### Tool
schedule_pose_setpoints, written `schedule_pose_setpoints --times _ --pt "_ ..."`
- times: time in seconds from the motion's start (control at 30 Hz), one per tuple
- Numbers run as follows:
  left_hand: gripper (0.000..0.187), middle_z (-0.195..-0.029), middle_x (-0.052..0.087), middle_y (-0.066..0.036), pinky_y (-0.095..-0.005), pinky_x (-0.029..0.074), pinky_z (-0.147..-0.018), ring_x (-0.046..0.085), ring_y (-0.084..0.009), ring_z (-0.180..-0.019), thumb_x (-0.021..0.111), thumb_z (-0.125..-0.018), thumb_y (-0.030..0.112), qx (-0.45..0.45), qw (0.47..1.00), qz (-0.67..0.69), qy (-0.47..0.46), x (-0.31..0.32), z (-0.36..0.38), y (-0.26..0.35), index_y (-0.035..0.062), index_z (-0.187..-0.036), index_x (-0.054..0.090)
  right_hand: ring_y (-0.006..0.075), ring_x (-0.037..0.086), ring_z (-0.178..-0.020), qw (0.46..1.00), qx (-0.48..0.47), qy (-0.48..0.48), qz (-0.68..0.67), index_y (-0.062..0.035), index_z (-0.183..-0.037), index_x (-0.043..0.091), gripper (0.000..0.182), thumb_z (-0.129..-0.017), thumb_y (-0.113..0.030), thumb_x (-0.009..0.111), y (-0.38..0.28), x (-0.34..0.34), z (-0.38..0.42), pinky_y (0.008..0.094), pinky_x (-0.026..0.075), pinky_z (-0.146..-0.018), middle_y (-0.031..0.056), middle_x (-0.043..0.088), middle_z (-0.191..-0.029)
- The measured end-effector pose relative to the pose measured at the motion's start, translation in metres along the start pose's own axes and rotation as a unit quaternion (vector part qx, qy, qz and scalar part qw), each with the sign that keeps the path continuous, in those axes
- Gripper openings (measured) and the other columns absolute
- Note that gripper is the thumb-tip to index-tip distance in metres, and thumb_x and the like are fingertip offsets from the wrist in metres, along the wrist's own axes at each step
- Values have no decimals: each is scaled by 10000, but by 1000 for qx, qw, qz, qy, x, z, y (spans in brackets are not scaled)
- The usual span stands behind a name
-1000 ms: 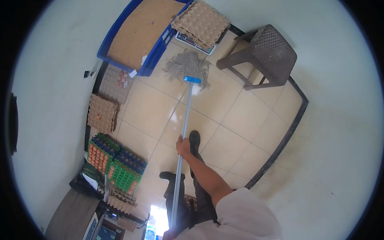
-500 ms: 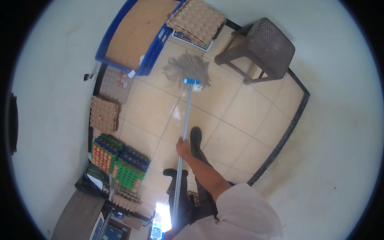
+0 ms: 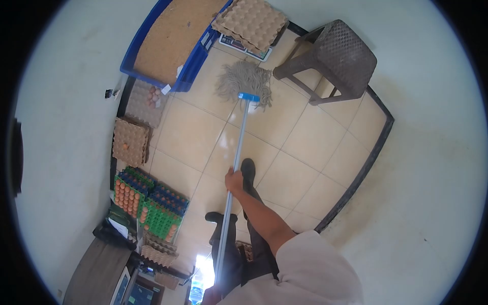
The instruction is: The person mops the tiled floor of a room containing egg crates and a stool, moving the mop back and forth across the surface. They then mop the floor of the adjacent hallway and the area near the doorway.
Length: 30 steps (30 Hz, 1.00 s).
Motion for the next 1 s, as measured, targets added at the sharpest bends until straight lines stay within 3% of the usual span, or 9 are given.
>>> schedule_pose_setpoints --times 0.07,0.17,0.37,0.57,0.67,0.7,0.77,0.87,1.0 --pt "619 -664 563 -280 -495 434 -610 567 -471 -712 277 -933 493 31 998 -49 17 10 -44 -32 -36 -822 578 261 553 -391 999 -18 -11 -39 70 -721 487 509 -922 -393 426 -39 -11 -38 380 429 -344 167 535 -515" --pt "594 -706 570 -265 -507 417 -607 556 -472 -738 280 -944 474 45 995 -24 83 -25 -58 91 -32 -788 550 274 558 -397 997 -64 16 -44 80 -709 486 517 -919 -389 428 -85 -24 -81 385 443 -364 182 536 -515" --pt "580 -721 580 -276 -502 438 -644 573 -472 -773 281 -934 463 -14 997 -43 67 -10 5 19 -21 -845 587 307 590 -448 998 -40 30 30 128 -785 498 537 -917 -386 414 3 11 -4 410 465 -404 238 571 -601" --pt "600 -711 570 -288 -513 420 -624 568 -467 -761 276 -938 475 -24 1000 -19 8 12 -41 -18 -22 -786 575 303 581 -438 999 -39 -24 7 112 -806 504 536 -921 -400 399 -58 -6 -37 412 457 -391 217 576 -601" --pt "592 -684 566 -267 -501 411 -596 556 -464 -707 283 -942 469 34 997 -12 75 -22 -66 72 -23 -773 565 313 592 -465 995 -97 15 -15 104 -820 519 529 -922 -401 396 -133 -15 -90 407 459 -398 225 586 -625" --pt "592 -686 571 -260 -494 415 -599 558 -459 -698 286 -941 472 55 993 -20 105 -28 -67 86 -23 -782 570 314 596 -474 995 -95 20 -9 103 -825 520 526 -921 -400 399 -125 -9 -93 408 460 -400 229 588 -634" --pt "581 -677 573 -250 -487 416 -595 563 -444 -688 294 -942 458 28 997 -24 63 -7 -60 14 -22 -770 573 317 604 -491 996 -83 19 10 100 -835 523 519 -919 -398 405 -56 19 -83 410 461 -402 238 591 -651" --pt "578 -651 562 -241 -482 404 -576 552 -432 -656 292 -945 447 -28 998 -11 62 4 -4 -25 -23 -749 564 310 572 -415 999 -12 -29 7 128 -801 477 517 -925 -369 410 1 22 22 397 439 -359 254 571 -629" --pt "574 -616 546 -230 -476 389 -550 538 -416 -614 289 -949 432 -35 997 -9 73 -6 14 -32 -24 -721 553 282 565 -401 1000 17 -12 22 110 -766 475 497 -923 -358 422 2 26 48 382 436 -348 206 555 -570"
Point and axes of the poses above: each hand's wrist, its own z-axis away from the middle knuckle, its own x-axis out of the palm, y = z × x, the point moved 7 cm from there along -z, towards the middle knuckle
